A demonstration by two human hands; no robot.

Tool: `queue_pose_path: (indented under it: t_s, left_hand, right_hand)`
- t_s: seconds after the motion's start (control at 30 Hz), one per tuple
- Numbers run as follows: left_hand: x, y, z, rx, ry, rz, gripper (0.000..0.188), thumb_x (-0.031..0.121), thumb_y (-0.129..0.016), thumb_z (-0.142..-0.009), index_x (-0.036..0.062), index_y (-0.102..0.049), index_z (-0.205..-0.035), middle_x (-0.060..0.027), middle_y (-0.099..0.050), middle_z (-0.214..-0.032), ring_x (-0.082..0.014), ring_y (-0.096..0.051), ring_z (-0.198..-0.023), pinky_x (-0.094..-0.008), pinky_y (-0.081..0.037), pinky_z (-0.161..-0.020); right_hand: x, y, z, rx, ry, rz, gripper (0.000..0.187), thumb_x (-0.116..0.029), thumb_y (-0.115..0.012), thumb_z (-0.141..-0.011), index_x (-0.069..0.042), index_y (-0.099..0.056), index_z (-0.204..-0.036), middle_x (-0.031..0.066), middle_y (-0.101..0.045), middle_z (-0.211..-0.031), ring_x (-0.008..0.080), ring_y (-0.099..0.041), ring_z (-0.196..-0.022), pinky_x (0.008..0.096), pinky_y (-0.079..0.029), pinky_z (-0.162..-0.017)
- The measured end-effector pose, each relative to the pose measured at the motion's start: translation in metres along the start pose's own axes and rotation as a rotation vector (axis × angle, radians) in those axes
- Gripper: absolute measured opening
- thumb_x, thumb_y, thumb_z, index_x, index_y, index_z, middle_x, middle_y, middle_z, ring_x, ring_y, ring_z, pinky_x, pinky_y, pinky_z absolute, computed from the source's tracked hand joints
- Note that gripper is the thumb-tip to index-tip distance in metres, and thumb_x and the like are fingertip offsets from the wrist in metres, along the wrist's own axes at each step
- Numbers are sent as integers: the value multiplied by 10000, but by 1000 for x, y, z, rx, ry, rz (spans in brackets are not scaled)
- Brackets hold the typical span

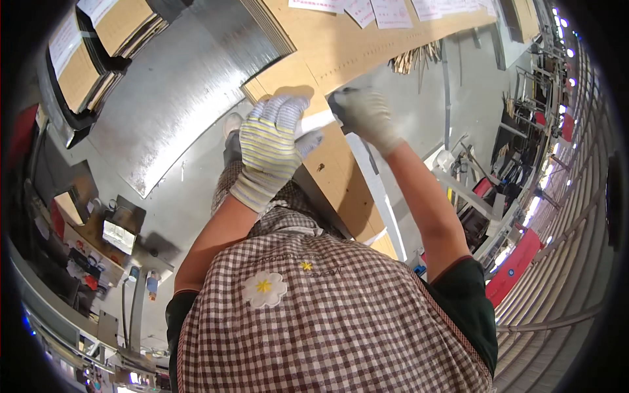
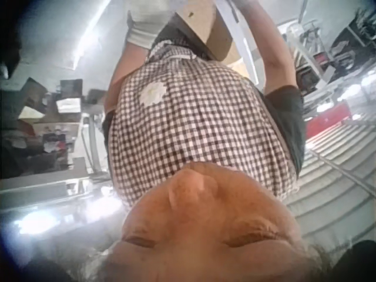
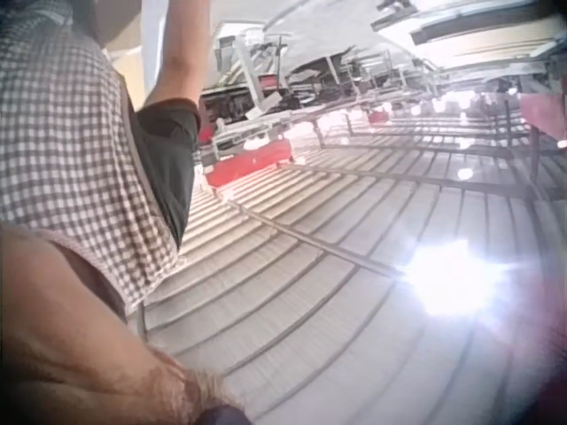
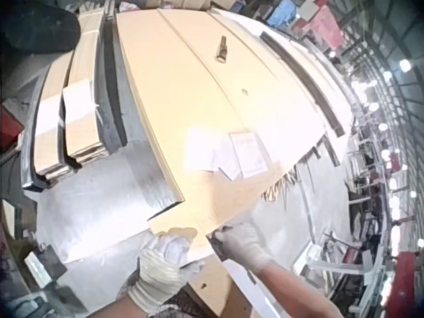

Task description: Applying product qualification labels to cardboard packaging bundles using a handheld tape dispenser.

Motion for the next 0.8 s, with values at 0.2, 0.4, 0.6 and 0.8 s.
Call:
queue_pose_path:
  t_s: [0.2, 0.4, 0.6, 0.8]
  left_hand:
    - [-10, 17, 8, 337, 450, 408, 425, 47, -765, -778, 4, -539, -1135, -68, -598, -1005, -164, -588, -1005, -283, -504, -821]
    - [-84, -9, 90, 471, 1042, 1558, 508, 280, -674, -878, 20, -492, -1274, -106, -603, -1191, -245, -595, -1103, -382, -493, -961]
    - [-156, 131, 59, 529, 812, 1602, 674, 499, -653, -819, 40, -498, -1287, -137, -601, -1221, -289, -602, -1098, -422, -509, -950]
    - [-164, 181, 12, 655, 801, 1236, 614, 461, -628, -870, 41, -488, -1295, -121, -588, -1223, -270, -599, -1095, -400, -524, -925]
  right_hand:
    - [8, -13, 15, 86, -172, -792, 228, -265, -584, -879, -175, -695, -1056, 108, -696, -888, 296, -662, -814, 381, -527, -751]
    - [-44, -32, 121, -462, -185, -1131, 361, -181, -604, -873, -90, -582, -1221, 73, -634, -1062, 210, -629, -865, 333, -523, -772]
    - [-33, -91, 318, -653, -254, -1169, 967, -170, -933, -527, -27, -437, -1345, 154, -509, -1248, 242, -466, -1205, 356, -368, -1049]
    - [-72, -61, 300, -472, -396, -1694, 910, -26, -872, -555, 18, -430, -1348, 125, -542, -1275, 214, -518, -1169, 318, -404, -1025]
Point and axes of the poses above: each hand's wrist, its own z-axis away from the middle knuckle, its own y-axis out of the back of the hand, x = y × z, the point moved 4 cm from there along -z, towards the middle knuckle
